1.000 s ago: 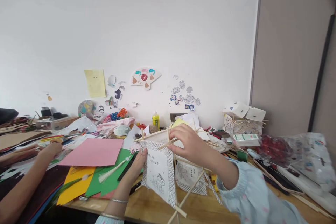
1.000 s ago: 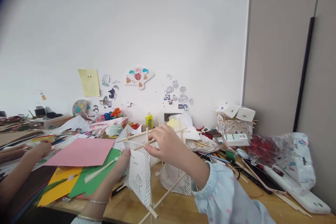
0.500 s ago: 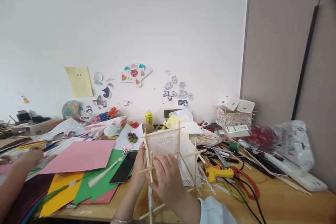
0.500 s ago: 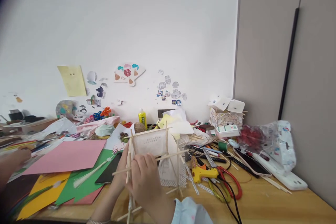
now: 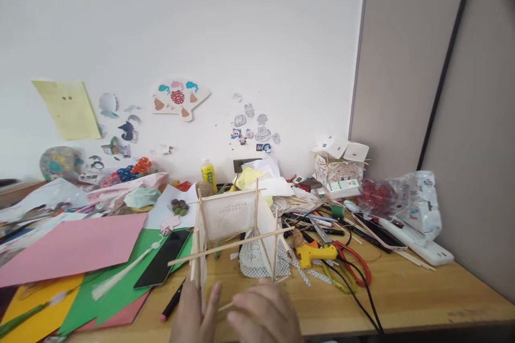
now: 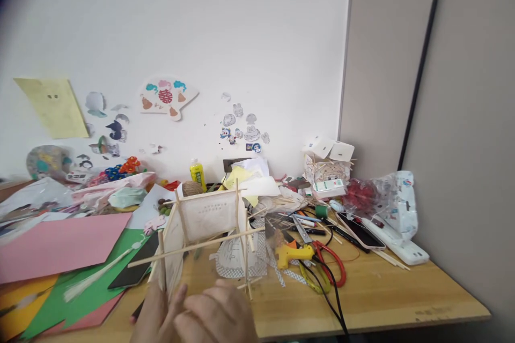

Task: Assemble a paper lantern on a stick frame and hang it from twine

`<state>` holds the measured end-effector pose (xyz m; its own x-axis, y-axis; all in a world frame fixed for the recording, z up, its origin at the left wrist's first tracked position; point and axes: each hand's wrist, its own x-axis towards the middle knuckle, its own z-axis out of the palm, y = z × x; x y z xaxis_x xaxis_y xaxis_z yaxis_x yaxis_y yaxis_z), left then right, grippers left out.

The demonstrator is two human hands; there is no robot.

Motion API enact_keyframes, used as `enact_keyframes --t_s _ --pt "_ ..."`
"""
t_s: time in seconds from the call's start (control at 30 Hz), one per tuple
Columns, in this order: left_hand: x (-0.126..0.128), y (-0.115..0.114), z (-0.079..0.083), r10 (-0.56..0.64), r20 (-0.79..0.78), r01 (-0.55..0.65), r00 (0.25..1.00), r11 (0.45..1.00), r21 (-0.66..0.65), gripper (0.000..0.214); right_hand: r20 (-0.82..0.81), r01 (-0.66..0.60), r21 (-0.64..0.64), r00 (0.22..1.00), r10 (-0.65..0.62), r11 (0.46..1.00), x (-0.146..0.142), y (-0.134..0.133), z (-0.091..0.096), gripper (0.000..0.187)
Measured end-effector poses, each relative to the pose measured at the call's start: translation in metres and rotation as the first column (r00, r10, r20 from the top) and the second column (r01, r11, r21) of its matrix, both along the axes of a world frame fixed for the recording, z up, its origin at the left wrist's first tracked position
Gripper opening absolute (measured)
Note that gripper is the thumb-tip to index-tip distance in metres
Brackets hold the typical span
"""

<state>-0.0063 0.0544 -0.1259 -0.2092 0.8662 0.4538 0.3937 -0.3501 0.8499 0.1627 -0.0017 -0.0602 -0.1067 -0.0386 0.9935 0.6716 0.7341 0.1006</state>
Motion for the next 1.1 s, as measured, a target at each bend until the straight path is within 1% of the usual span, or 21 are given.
enact_keyframes --t_s 0.03,0.1,0.17,0.2,0.23,0.27,0.3,0.33,0.37,0.43,0.5,0.57,0.7,0.83,0.9,1.0,1.1 --pt "0.003 -0.001 0.003 0.019 -0.001 -0.019 1.000 1.000 -0.020 0.063 -0.043 0.046 -0.043 0.998 -0.048 0.998 0.010 -0.003 -0.008 0.023" --pt "0.005 -0.004 0.011 0.047 -0.025 -0.048 0.999 0.998 -0.040 0.062 -0.118 0.149 -0.194 0.978 -0.174 0.970 0.030 -0.003 -0.026 0.024" --pt "0.001 -0.007 0.018 0.054 -0.096 -0.058 0.994 0.998 -0.040 0.062 -0.160 0.241 -0.373 0.935 -0.318 0.896 0.044 0.003 -0.043 0.024" --pt "-0.002 -0.007 0.019 0.047 -0.149 -0.055 0.988 0.997 -0.047 0.062 -0.160 0.266 -0.455 0.914 -0.372 0.850 0.048 0.008 -0.051 0.026" --pt "-0.006 -0.007 0.020 0.030 -0.205 -0.045 0.978 0.997 -0.069 0.063 -0.143 0.272 -0.527 0.905 -0.400 0.805 0.051 0.014 -0.058 0.028" --pt "-0.011 -0.006 0.020 0.002 -0.250 -0.029 0.968 0.994 -0.101 0.062 -0.112 0.262 -0.586 0.911 -0.397 0.767 0.052 0.019 -0.064 0.032" --pt "-0.015 -0.005 0.018 -0.030 -0.276 -0.007 0.961 0.991 -0.133 0.061 -0.075 0.240 -0.635 0.927 -0.368 0.734 0.051 0.024 -0.070 0.034" --pt "-0.017 -0.004 0.016 -0.055 -0.282 0.013 0.958 0.989 -0.150 0.059 -0.038 0.217 -0.666 0.946 -0.323 0.714 0.050 0.029 -0.074 0.035" --pt "-0.019 -0.002 0.014 -0.070 -0.276 0.028 0.959 0.988 -0.151 0.058 -0.015 0.199 -0.680 0.958 -0.285 0.706 0.049 0.032 -0.078 0.033" --pt "-0.017 0.001 0.010 -0.067 -0.257 0.038 0.964 0.992 -0.120 0.058 -0.017 0.192 -0.672 0.962 -0.274 0.715 0.049 0.036 -0.082 0.028" --pt "-0.012 0.002 0.007 -0.057 -0.247 0.037 0.967 0.995 -0.088 0.060 -0.040 0.218 -0.639 0.948 -0.315 0.738 0.053 0.037 -0.085 0.027" --pt "-0.005 0.002 0.007 -0.066 -0.233 0.049 0.970 0.996 -0.078 0.059 -0.041 0.246 -0.618 0.939 -0.343 0.746 0.058 0.036 -0.087 0.026" --pt "0.002 -0.003 0.011 -0.046 -0.220 0.023 0.975 0.994 -0.104 0.054 0.018 0.289 -0.612 0.936 -0.352 0.736 0.065 0.035 -0.095 0.025" --pt "-0.001 -0.005 0.010 -0.013 -0.175 -0.013 0.984 0.990 -0.144 0.063 0.047 0.324 -0.592 0.928 -0.370 0.738 0.064 0.033 -0.102 0.025" --pt "-0.003 -0.004 0.006 0.013 -0.108 -0.032 0.994 0.984 -0.177 0.069 0.048 0.335 -0.586 0.923 -0.381 0.738 0.063 0.031 -0.103 0.024" --pt "-0.005 -0.001 -0.002 0.012 -0.013 -0.015 1.000 0.976 -0.217 0.075 0.040 0.321 -0.591 0.928 -0.370 0.740 0.063 0.030 -0.102 0.022" --pt "-0.006 0.003 -0.010 -0.019 0.001 0.019 1.000 0.978 -0.206 0.072 0.037 0.302 -0.584 0.937 -0.346 0.754 0.064 0.029 -0.102 0.020"
